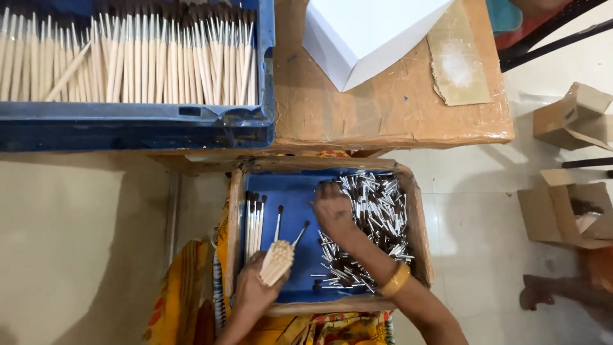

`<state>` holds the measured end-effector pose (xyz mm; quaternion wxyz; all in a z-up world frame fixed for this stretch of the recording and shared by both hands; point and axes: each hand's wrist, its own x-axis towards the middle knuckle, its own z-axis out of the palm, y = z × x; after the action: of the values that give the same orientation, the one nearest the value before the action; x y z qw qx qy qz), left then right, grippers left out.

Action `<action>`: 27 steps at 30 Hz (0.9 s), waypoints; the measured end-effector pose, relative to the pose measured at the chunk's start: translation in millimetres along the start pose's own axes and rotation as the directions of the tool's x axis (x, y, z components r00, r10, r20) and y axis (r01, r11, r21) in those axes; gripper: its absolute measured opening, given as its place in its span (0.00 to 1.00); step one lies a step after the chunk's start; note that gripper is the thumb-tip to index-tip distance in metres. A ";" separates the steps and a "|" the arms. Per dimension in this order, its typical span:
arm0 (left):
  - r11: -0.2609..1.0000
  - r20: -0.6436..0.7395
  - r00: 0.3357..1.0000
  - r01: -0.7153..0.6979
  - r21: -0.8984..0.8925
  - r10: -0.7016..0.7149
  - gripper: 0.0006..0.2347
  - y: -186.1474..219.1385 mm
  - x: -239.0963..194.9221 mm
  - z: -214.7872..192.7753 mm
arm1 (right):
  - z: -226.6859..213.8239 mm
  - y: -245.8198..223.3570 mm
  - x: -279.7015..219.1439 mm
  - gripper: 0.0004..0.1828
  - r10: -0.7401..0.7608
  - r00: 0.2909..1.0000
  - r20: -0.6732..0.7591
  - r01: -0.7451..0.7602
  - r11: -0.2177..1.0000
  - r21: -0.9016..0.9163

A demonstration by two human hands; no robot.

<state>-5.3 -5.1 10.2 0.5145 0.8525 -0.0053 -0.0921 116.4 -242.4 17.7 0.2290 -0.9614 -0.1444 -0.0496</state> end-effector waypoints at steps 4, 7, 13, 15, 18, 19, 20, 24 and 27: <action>0.937 0.137 0.976 0.204 -0.284 -0.171 0.16 -24.2 -3.5 1.7 | 21.4 15.8 12.2 0.11 -0.216 0.976 0.036 0.208 0.860 -0.465; 0.840 0.227 0.913 0.402 -0.365 -0.338 0.13 -18.1 12.1 4.0 | -9.6 16.5 0.9 0.09 0.005 1.000 -0.026 -0.008 0.992 -0.125; 0.477 0.320 0.892 0.442 -0.759 -0.318 0.15 31.1 29.6 9.1 | -42.2 -2.3 -33.5 0.10 0.258 0.918 0.302 -0.360 0.220 0.906; 0.451 0.332 0.902 0.426 -0.784 -0.275 0.15 35.9 29.2 13.1 | -49.2 -11.7 -34.9 0.10 0.299 0.870 0.392 -0.425 0.053 0.904; 0.423 0.338 0.912 0.407 -0.809 -0.232 0.14 35.5 28.6 18.6 | -52.7 -14.6 -37.1 0.10 0.292 0.821 0.490 -0.475 -0.126 0.871; 0.422 0.336 0.912 0.407 -0.810 -0.234 0.14 33.8 28.1 20.5 | -52.5 -13.7 -38.2 0.10 0.265 0.826 0.497 -0.479 -0.135 0.868; 0.422 0.338 0.912 0.408 -0.809 -0.235 0.14 32.6 27.9 20.6 | -50.1 -9.9 -40.1 0.10 0.266 0.826 0.498 -0.479 -0.137 0.867; 0.443 0.351 0.904 0.426 -0.789 -0.243 0.13 46.5 30.4 16.1 | -38.6 2.8 -47.5 0.07 0.176 0.896 0.407 -0.396 -0.093 0.914; 0.712 0.185 0.967 0.255 -0.654 -0.176 0.14 40.9 25.0 21.8 | -27.3 3.8 -52.9 0.07 0.213 0.886 0.411 -0.429 0.041 0.902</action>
<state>19.2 -46.1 32.5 0.7720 0.5972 0.0996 -0.1935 66.3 -271.6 31.8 0.7933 -0.5755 0.0605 0.1893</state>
